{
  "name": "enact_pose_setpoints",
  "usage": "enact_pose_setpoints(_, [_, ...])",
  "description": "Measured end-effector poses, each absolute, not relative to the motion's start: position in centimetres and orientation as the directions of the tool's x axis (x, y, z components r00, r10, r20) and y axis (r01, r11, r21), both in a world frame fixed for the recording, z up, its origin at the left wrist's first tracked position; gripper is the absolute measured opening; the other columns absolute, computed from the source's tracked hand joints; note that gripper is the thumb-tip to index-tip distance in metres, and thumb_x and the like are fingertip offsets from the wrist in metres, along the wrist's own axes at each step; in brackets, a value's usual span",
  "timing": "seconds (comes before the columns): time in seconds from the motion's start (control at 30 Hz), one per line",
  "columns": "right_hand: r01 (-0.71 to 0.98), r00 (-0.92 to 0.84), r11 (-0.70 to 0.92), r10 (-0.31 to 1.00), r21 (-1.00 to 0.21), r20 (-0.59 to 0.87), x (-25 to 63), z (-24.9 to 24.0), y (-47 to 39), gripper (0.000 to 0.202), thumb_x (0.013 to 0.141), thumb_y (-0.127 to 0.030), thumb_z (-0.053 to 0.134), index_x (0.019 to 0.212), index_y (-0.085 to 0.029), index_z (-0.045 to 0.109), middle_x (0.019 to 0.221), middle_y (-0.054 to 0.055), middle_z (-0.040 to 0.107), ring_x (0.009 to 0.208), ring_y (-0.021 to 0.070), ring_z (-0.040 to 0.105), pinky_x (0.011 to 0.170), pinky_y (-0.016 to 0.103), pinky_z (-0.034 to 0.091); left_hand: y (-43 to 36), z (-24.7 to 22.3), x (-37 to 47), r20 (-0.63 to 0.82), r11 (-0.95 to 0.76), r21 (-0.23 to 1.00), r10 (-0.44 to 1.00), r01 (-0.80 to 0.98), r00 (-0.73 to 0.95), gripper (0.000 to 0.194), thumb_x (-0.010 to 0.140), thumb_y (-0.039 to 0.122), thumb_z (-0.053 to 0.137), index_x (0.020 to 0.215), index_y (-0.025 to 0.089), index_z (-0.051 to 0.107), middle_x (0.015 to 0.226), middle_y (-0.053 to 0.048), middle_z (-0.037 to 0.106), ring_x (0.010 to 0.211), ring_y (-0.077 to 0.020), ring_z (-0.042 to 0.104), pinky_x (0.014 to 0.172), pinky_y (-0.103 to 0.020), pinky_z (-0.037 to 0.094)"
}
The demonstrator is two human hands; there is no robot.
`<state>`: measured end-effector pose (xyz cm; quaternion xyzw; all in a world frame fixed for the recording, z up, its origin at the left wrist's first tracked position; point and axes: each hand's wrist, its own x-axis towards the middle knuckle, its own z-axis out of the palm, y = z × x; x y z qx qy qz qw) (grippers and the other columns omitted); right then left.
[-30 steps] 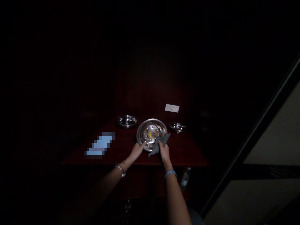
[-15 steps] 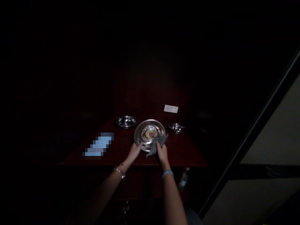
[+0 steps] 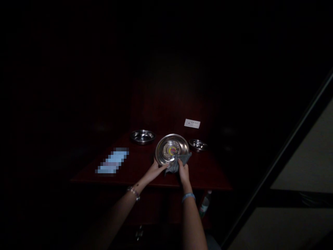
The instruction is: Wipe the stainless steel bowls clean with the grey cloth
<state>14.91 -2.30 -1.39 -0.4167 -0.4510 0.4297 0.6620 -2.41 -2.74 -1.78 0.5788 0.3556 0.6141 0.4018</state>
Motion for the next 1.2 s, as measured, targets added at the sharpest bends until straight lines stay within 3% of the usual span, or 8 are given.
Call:
enact_pose_setpoints(0.17, [-0.186, 0.198, 0.281, 0.949, -0.942, 0.244, 14.7, -1.4, -2.3, 0.051, 0.071, -0.054, 0.077, 0.105, -0.015, 0.077, 0.107, 0.008, 0.081, 0.103, 0.0265, 0.074, 0.095, 0.035, 0.056, -2.8, -1.5, -2.6, 0.439, -0.436, 0.898, 0.895, -0.058, 0.074, 0.050, 0.075, 0.036, 0.078, 0.121, 0.019, 0.069, 0.138, -0.014, 0.069, 0.134, -0.0293, 0.060, 0.122, -0.049, 0.037])
enact_pose_setpoints(0.33, [-0.222, 0.193, 0.304, 0.945, -0.926, 0.264, 14.6, -1.5, -2.2, 0.050, 0.071, -0.051, 0.077, 0.108, -0.017, 0.075, 0.115, 0.007, 0.080, 0.111, 0.0257, 0.072, 0.101, 0.035, 0.054, -2.4, -1.2, -2.7, 0.384, -0.384, 0.922, 0.923, -0.050, -0.018, 0.051, 0.073, 0.024, 0.074, 0.123, 0.016, 0.068, 0.142, -0.015, 0.066, 0.139, -0.0281, 0.056, 0.125, -0.045, 0.032])
enact_pose_setpoints(0.57, [-0.164, 0.214, 0.269, 0.949, -0.949, 0.232, 14.2, -1.0, -2.6, 0.045, 0.073, -0.048, 0.075, 0.104, -0.016, 0.077, 0.109, 0.008, 0.081, 0.108, 0.0272, 0.074, 0.100, 0.036, 0.055, -1.9, -1.0, -3.0, 0.275, -0.297, 0.940, 0.951, -0.169, -0.141, 0.050, 0.071, 0.015, 0.071, 0.121, 0.016, 0.067, 0.136, -0.014, 0.070, 0.135, -0.0282, 0.059, 0.123, -0.045, 0.034])
enact_pose_setpoints(0.7, [-0.111, 0.260, 0.320, 0.923, -0.941, 0.283, 14.4, -0.8, -2.8, 0.049, 0.074, -0.052, 0.073, 0.105, -0.013, 0.078, 0.109, 0.010, 0.081, 0.108, 0.0290, 0.074, 0.100, 0.037, 0.054, -2.3, -0.5, -3.0, 0.248, -0.288, 0.931, 0.950, -0.224, -0.190, 0.041, 0.075, 0.018, 0.071, 0.116, 0.016, 0.069, 0.133, -0.013, 0.072, 0.133, -0.0293, 0.061, 0.121, -0.047, 0.037])
enact_pose_setpoints(0.8, [-0.066, 0.303, 0.348, 0.900, -0.935, 0.313, 14.5, -0.9, -3.0, 0.052, 0.077, -0.055, 0.071, 0.105, -0.012, 0.078, 0.107, 0.012, 0.081, 0.106, 0.0301, 0.074, 0.097, 0.038, 0.055, -2.9, -0.1, -3.0, 0.293, -0.337, 0.911, 0.935, -0.238, -0.202, 0.038, 0.084, 0.031, 0.069, 0.119, 0.017, 0.069, 0.135, -0.013, 0.071, 0.135, -0.0294, 0.060, 0.122, -0.048, 0.037])
enact_pose_setpoints(1.0, [-0.022, 0.312, 0.320, 0.902, -0.947, 0.297, 14.6, -0.8, -3.2, 0.052, 0.078, -0.056, 0.069, 0.104, -0.012, 0.078, 0.105, 0.012, 0.081, 0.102, 0.0299, 0.075, 0.097, 0.037, 0.055, -3.3, 0.0, -2.8, 0.350, -0.370, 0.905, 0.928, -0.212, -0.127, 0.055, 0.088, 0.047, 0.067, 0.133, 0.016, 0.062, 0.145, -0.016, 0.064, 0.139, -0.0303, 0.057, 0.122, -0.045, 0.037])
enact_pose_setpoints(1.2, [-0.070, 0.387, 0.338, 0.876, -0.939, 0.286, 14.8, -1.1, -3.0, 0.055, 0.080, -0.060, 0.068, 0.108, -0.012, 0.076, 0.111, 0.014, 0.080, 0.107, 0.0304, 0.074, 0.096, 0.037, 0.056, -3.4, -0.9, -2.6, 0.353, -0.353, 0.936, 0.934, -0.007, 0.053, 0.101, 0.074, 0.045, 0.083, 0.154, 0.013, 0.030, 0.151, -0.023, 0.055, 0.140, -0.0311, 0.055, 0.120, -0.046, 0.040])
